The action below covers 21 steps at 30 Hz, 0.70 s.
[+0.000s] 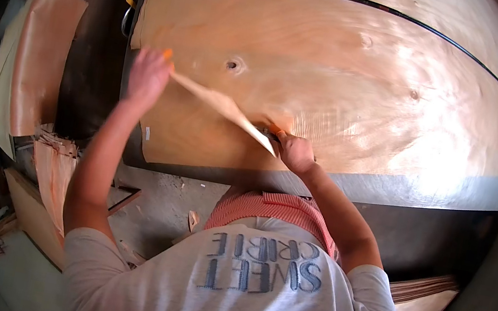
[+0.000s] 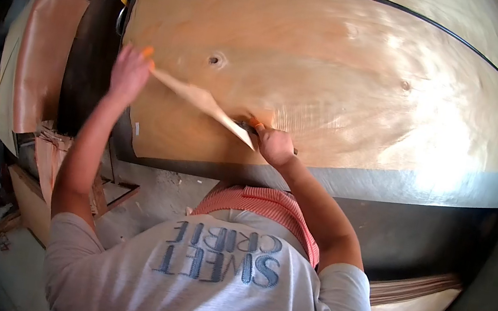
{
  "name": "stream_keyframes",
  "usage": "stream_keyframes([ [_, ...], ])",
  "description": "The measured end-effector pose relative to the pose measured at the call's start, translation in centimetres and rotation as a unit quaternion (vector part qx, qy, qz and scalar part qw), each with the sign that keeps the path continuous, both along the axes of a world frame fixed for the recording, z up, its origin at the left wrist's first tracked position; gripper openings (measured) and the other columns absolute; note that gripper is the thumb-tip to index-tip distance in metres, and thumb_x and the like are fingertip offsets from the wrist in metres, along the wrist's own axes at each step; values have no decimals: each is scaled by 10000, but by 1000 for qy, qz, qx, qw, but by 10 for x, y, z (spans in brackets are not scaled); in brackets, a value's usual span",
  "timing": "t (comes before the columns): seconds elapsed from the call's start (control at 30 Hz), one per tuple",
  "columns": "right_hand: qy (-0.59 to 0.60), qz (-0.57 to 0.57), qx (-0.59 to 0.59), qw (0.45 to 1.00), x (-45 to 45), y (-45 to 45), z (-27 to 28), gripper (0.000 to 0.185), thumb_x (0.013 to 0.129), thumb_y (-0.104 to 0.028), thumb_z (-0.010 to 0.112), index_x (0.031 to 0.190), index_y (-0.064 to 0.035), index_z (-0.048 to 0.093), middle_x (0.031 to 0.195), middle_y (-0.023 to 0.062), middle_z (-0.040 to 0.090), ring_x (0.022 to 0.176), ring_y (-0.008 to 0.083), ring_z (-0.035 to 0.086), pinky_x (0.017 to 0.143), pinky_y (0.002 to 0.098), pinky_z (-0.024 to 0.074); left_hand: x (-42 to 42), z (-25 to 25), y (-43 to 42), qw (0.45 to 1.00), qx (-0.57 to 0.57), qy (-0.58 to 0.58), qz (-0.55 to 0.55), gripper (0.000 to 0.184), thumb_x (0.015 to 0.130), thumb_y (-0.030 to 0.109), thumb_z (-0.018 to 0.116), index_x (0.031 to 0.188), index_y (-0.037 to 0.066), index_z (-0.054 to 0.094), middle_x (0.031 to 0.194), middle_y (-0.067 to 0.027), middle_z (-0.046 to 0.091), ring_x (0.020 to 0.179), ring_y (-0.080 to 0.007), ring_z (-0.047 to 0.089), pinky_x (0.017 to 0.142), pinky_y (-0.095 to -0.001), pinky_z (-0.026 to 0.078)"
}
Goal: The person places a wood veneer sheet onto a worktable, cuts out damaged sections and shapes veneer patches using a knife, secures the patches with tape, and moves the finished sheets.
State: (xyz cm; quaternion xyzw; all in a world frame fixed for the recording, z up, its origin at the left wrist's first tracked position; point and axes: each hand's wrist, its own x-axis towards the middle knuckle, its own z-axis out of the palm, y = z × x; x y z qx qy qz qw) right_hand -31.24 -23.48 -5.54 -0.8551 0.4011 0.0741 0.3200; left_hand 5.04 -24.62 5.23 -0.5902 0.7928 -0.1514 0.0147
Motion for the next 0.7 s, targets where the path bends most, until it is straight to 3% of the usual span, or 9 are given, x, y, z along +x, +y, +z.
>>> stream_keyframes([
  [0.07, -156, -36, -64, 985, -3, 0, -5, 191, 800, -165, 443, 960, -108, 531, 751, 109, 608, 649, 260, 600, 522, 366, 475, 8, 27, -31, 997, -68, -28, 1, 65, 699, 132, 582, 723, 74, 600, 902, -78, 575, 889, -242, 511, 875, -399, 374],
  [0.17, -201, -36, -134, 970, -6, -1, -4, 160, 793, -158, 432, 841, -99, 573, 712, 111, 609, 631, 266, 599, 494, 367, 469, 17, 40, -51, 986, -135, 11, 92, 116, 739, 162, 577, 818, 78, 591, 1012, -65, 561, 976, -229, 497, 890, -388, 354],
  [0.23, -183, -66, -49, 980, -8, 0, -10, 182, 801, -163, 445, 915, -96, 570, 744, 121, 610, 670, 277, 597, 542, 368, 473, 12, 43, -54, 977, -136, 34, 159, 203, 767, 176, 567, 943, 76, 589, 1120, -77, 520, 1048, -232, 467, 933, -407, 319],
  [0.3, -138, -100, 41, 984, -10, 0, -20, 229, 812, -178, 474, 1005, -85, 552, 803, 134, 606, 758, 289, 590, 636, 361, 469, -16, 26, -41, 970, -150, -7, 188, 435, 785, 286, 564, 1163, 88, 478, 1253, -127, 405, 1206, -250, 325, 998, -482, 179],
  [0.33, -110, -117, 87, 983, -10, 0, -24, 266, 818, -189, 492, 1054, -77, 540, 840, 142, 603, 813, 296, 586, 695, 356, 465, -33, 13, -28, 980, -147, 21, 133, 464, 767, 294, 581, 1161, 75, 471, 1236, -146, 411, 1184, -285, 339, 982, -503, 199],
  [0.4, -197, -189, 129, 953, -8, 0, -25, 259, 830, -211, 494, 1046, -74, 542, 786, 150, 599, 788, 304, 592, 680, 353, 462, -79, -23, 6, 966, -51, 243, 76, 471, 734, 234, 604, 1141, 39, 468, 1138, -175, 474, 1074, -348, 423, 932, -453, 312],
  [0.43, -240, -225, 149, 933, -7, 1, -26, 258, 837, -222, 495, 1041, -73, 543, 760, 154, 597, 775, 308, 596, 673, 352, 460, -114, -29, 28, 880, 139, 421, 174, 487, 732, 223, 605, 1149, 19, 460, 1127, -180, 489, 1063, -361, 437, 928, -412, 332],
  [0.5, -321, -234, 129, 909, -7, 3, -51, 257, 840, -232, 499, 1030, -64, 542, 765, 165, 593, 754, 304, 594, 653, 352, 455, -154, -86, 78, 936, 156, 310, -55, 581, 730, 253, 617, 1197, -22, 406, 1259, -207, 364, 1194, -337, 326, 998, -384, 271],
  [0.7, -328, -249, 138, 901, -11, 1, -76, 236, 856, -181, 477, 1022, -24, 533, 826, 95, 624, 602, 175, 535, 561, 292, 428, -206, -122, 110, 929, 182, 320, -17, 655, 705, 319, 621, 1208, -24, 377, 1345, -198, 233, 1243, -336, 237, 1028, -420, 205],
])
